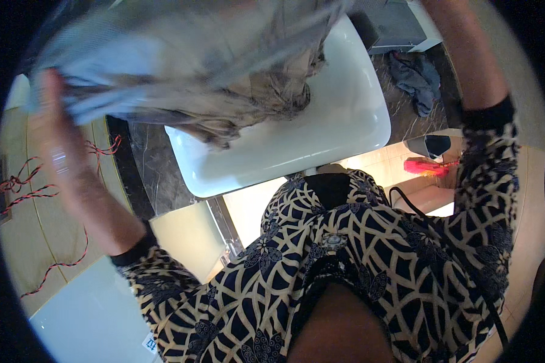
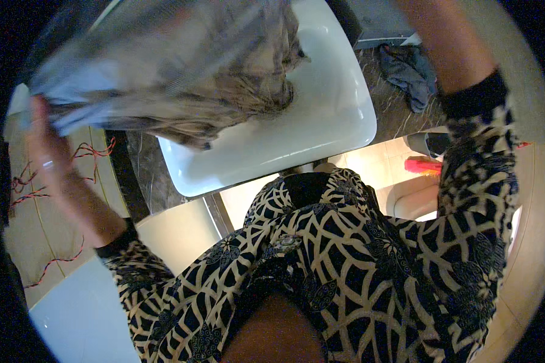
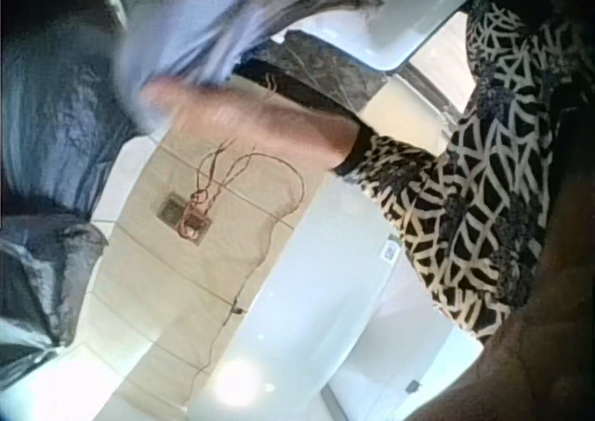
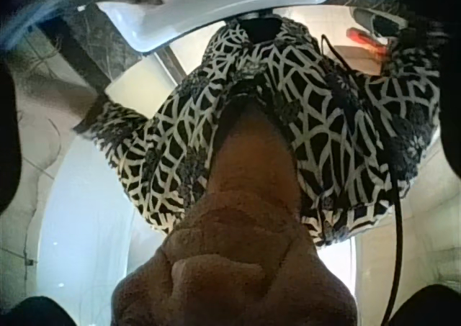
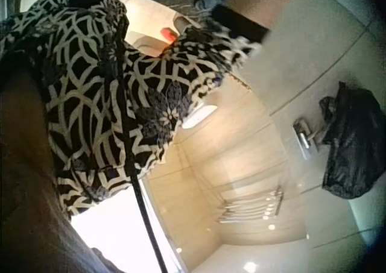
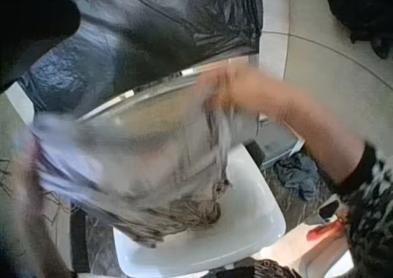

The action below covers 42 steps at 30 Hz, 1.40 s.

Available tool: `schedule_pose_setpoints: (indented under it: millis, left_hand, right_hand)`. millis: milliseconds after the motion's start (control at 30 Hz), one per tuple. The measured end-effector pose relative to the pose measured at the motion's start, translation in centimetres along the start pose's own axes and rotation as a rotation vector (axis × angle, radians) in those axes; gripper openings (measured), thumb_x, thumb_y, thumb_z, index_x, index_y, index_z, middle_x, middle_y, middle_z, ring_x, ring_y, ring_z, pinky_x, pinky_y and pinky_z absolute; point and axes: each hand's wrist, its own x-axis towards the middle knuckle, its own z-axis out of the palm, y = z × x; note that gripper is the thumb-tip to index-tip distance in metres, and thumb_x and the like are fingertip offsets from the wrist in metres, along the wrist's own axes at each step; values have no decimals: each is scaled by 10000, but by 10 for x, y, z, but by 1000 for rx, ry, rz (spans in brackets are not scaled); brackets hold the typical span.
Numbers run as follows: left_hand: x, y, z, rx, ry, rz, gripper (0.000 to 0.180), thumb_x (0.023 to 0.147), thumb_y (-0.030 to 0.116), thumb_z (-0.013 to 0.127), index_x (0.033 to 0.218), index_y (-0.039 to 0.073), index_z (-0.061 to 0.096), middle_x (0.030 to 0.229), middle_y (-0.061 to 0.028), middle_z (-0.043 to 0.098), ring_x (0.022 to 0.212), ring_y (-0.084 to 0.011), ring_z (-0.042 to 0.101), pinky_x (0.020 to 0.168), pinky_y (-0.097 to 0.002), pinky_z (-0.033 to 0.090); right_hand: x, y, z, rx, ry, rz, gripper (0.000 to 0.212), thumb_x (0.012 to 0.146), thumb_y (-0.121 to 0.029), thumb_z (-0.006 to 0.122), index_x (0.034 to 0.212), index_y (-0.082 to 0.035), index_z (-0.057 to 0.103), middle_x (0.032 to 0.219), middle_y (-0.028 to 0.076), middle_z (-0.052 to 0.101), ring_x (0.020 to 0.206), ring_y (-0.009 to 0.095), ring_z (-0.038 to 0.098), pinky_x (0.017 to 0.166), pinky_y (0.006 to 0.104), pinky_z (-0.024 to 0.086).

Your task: The person hand washes several pieces of clothing in a bathroom sink. They wet, scrub, rinse, and wring out a grey checkered cloth and a white cloth, then place them on a nearby surface.

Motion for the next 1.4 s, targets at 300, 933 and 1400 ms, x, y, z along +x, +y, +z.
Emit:
schedule_pose_setpoints:
  millis: [300,933,1400]
  left_hand:
    - [-145,-199,135,491,-948,-275,456,790,380,481,947,-43,544,1012,-200,519,927,-348,493,771,-390,392]
    - [-179,-246,189,541,-586,-57,577,754,180,454,1233,-59,236,1301,-161,256,1219,-309,178,980,-471,109]
    - [-94,-211,72,-91,-431,-635,322,772,259,560,927,-20,513,845,-54,539,740,-161,477,627,-283,388]
  right_hand:
    - [-91,56,235,-40,-221,236,459,648,24,504,1087,-106,471,983,107,536,953,271,500,785,345,406]
    - [-85,70,310,-468,-202,282,276,754,-175,447,1015,-118,517,1045,134,501,993,270,468,822,520,335]
    - [-95,90,161,259,-268,548,215,721,-71,546,930,-25,554,853,64,561,786,145,503,721,267,404]
